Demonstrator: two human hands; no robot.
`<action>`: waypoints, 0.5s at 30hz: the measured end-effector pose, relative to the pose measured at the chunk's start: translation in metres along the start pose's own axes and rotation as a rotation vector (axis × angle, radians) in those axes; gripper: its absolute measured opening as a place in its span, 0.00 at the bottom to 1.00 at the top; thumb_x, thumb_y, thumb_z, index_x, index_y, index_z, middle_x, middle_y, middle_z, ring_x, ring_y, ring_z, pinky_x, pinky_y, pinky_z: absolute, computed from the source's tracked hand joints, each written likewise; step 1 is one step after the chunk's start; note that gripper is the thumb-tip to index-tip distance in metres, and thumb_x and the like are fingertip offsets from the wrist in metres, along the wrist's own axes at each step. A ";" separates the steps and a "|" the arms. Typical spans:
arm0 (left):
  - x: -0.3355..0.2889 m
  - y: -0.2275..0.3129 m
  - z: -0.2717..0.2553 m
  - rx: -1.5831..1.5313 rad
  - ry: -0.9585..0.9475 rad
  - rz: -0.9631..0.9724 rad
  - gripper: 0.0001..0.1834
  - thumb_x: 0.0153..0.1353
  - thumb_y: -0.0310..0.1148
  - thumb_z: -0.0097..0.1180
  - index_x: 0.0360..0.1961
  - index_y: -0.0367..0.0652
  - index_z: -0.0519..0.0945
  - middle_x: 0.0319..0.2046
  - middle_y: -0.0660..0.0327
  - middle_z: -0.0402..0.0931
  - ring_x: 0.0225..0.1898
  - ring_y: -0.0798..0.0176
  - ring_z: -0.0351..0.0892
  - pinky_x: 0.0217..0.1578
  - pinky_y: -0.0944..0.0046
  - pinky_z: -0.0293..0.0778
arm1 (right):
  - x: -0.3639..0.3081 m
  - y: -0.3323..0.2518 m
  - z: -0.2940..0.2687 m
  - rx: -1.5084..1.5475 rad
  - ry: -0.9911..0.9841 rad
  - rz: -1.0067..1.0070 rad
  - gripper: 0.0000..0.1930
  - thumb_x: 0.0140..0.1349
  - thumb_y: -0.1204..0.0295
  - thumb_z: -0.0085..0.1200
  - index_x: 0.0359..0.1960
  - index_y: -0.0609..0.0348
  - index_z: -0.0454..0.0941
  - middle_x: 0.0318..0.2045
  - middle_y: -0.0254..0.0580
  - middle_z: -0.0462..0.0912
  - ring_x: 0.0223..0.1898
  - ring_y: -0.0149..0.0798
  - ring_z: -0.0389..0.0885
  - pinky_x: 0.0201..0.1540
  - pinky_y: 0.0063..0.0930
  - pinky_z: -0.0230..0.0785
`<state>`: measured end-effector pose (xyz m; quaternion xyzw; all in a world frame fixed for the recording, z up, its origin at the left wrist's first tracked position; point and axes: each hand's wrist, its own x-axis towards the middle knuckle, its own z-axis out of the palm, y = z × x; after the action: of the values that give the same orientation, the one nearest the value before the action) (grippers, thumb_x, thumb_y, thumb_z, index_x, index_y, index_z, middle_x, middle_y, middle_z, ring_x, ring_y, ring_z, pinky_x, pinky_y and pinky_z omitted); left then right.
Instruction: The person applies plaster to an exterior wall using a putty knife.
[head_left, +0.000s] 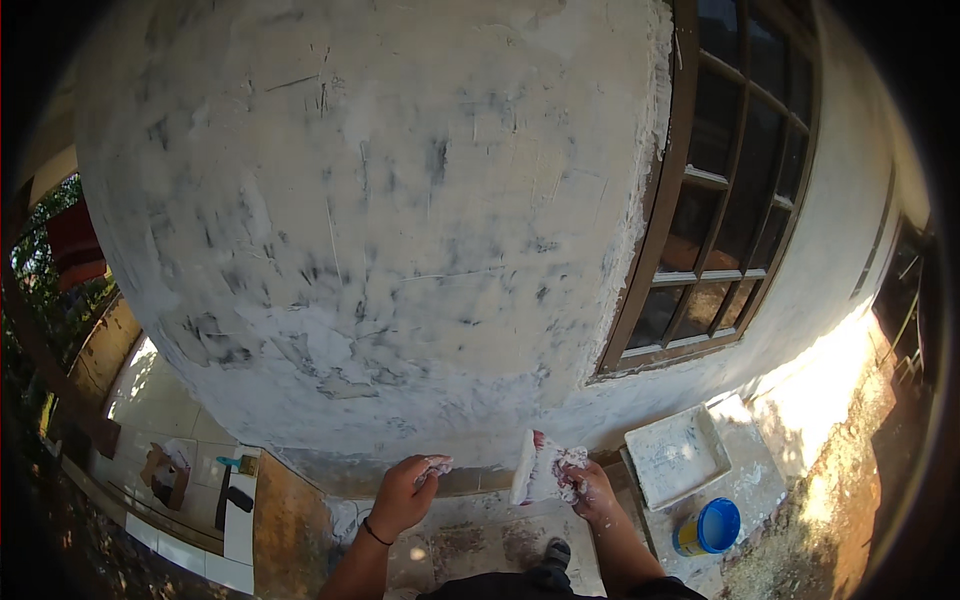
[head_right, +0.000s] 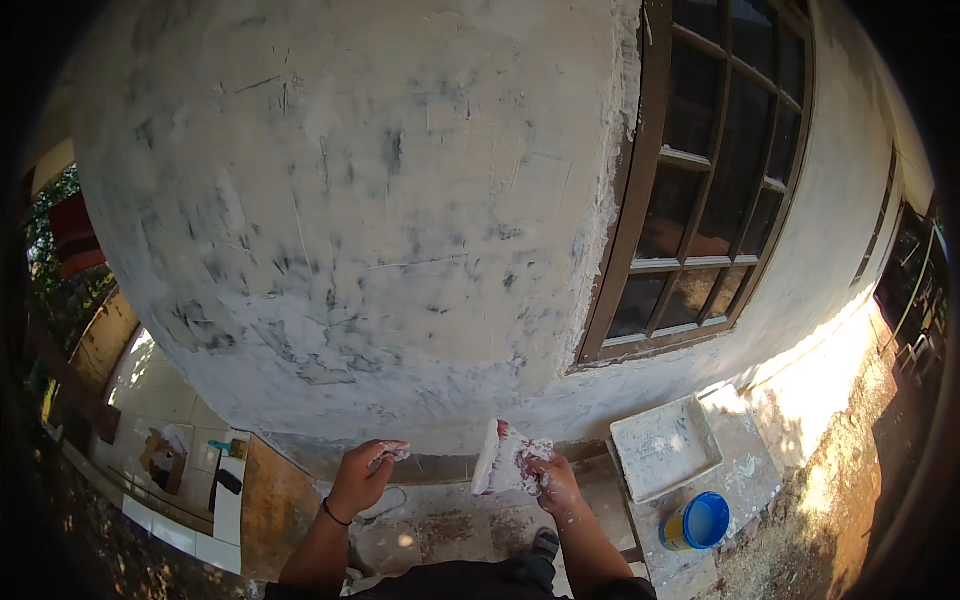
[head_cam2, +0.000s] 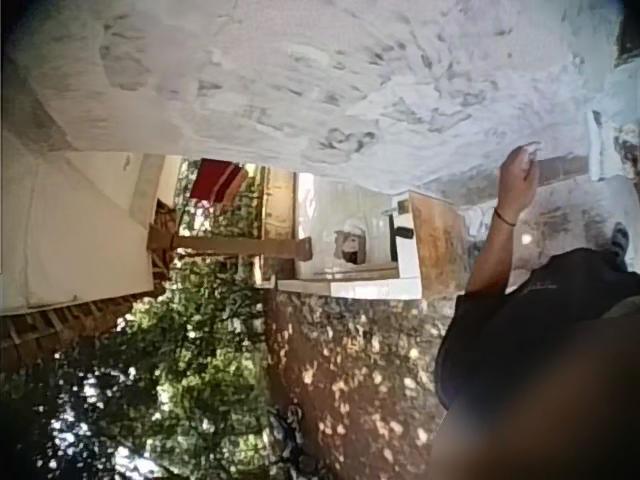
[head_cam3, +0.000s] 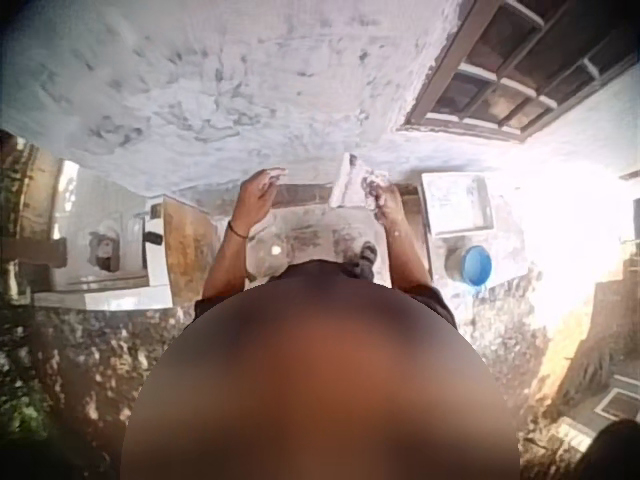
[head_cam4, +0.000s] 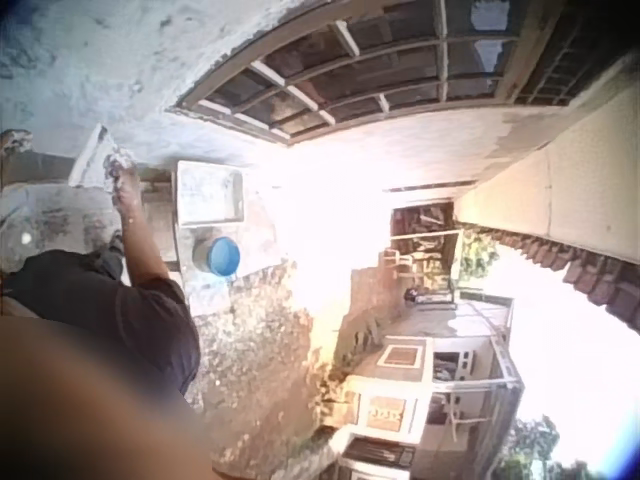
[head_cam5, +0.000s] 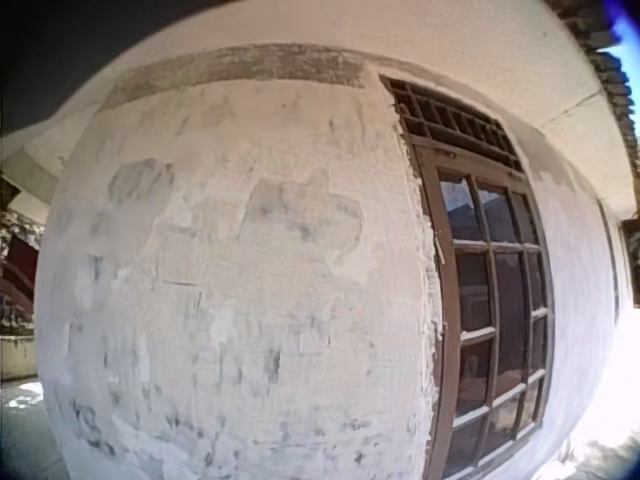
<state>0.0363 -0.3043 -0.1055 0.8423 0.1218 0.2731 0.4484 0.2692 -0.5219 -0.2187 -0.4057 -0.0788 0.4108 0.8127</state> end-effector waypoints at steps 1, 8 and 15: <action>-0.005 0.004 -0.019 -0.003 0.022 -0.008 0.13 0.61 0.22 0.46 0.44 0.35 0.79 0.38 0.53 0.80 0.40 0.61 0.80 0.41 0.65 0.73 | 0.003 -0.002 0.022 -0.110 0.011 -0.023 0.09 0.56 0.80 0.53 0.39 0.66 0.76 0.31 0.39 0.82 0.30 0.34 0.80 0.35 0.27 0.75; -0.014 0.019 -0.126 0.200 0.068 0.282 0.13 0.55 0.23 0.50 0.41 0.39 0.81 0.32 0.53 0.80 0.33 0.53 0.79 0.37 0.60 0.74 | 0.003 -0.067 0.155 -0.454 -0.096 0.021 0.10 0.57 0.80 0.50 0.41 0.67 0.75 0.31 0.40 0.81 0.29 0.31 0.80 0.33 0.24 0.75; 0.032 0.057 -0.178 0.414 0.111 0.506 0.14 0.53 0.23 0.52 0.40 0.43 0.82 0.30 0.59 0.81 0.31 0.59 0.79 0.33 0.61 0.71 | 0.019 -0.148 0.249 -0.706 -0.339 -0.128 0.10 0.56 0.81 0.52 0.40 0.69 0.76 0.31 0.39 0.81 0.27 0.29 0.78 0.29 0.21 0.70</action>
<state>-0.0405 -0.1994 0.0323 0.9029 -0.0140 0.3908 0.1784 0.2559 -0.4095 0.0486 -0.5806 -0.3734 0.3683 0.6228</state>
